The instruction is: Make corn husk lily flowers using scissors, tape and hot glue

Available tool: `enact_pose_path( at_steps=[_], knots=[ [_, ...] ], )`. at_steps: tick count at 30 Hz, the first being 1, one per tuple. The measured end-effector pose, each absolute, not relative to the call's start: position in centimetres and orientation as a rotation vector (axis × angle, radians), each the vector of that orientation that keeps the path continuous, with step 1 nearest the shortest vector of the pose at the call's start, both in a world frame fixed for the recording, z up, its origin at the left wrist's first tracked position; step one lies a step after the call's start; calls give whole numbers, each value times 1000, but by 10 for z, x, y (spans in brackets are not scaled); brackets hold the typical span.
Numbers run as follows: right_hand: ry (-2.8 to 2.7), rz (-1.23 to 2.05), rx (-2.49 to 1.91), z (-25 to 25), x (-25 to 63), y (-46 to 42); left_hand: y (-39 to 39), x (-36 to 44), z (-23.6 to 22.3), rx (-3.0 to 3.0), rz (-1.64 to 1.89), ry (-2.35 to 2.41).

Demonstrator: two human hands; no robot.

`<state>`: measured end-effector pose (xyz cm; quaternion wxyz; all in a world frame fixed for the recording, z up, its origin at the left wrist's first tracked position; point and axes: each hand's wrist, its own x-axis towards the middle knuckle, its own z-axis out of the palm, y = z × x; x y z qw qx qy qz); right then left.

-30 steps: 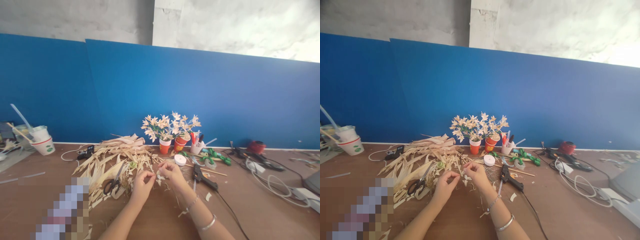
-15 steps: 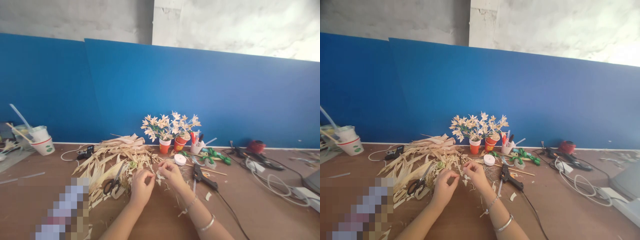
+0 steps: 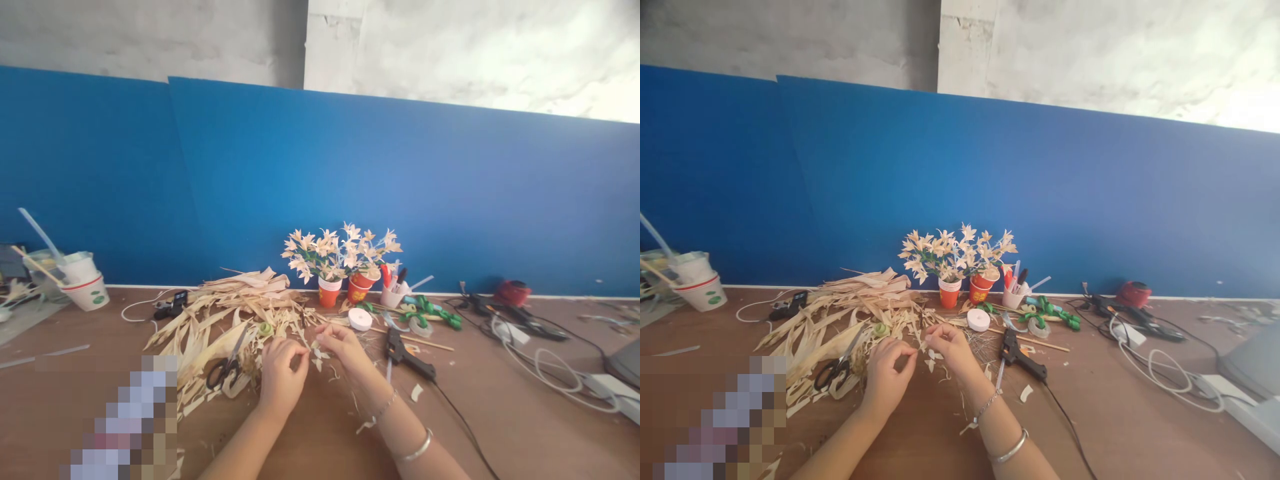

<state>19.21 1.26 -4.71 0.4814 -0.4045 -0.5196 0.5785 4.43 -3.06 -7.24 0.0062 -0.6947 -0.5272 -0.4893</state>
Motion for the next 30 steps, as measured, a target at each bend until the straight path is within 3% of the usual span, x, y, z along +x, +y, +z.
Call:
enact_pose_path(
  at_steps=[30],
  knots=[
    [-1107,1647,-889,-44,190,11,-31,44,-73,-2187,-1510,-1647]
  ],
)
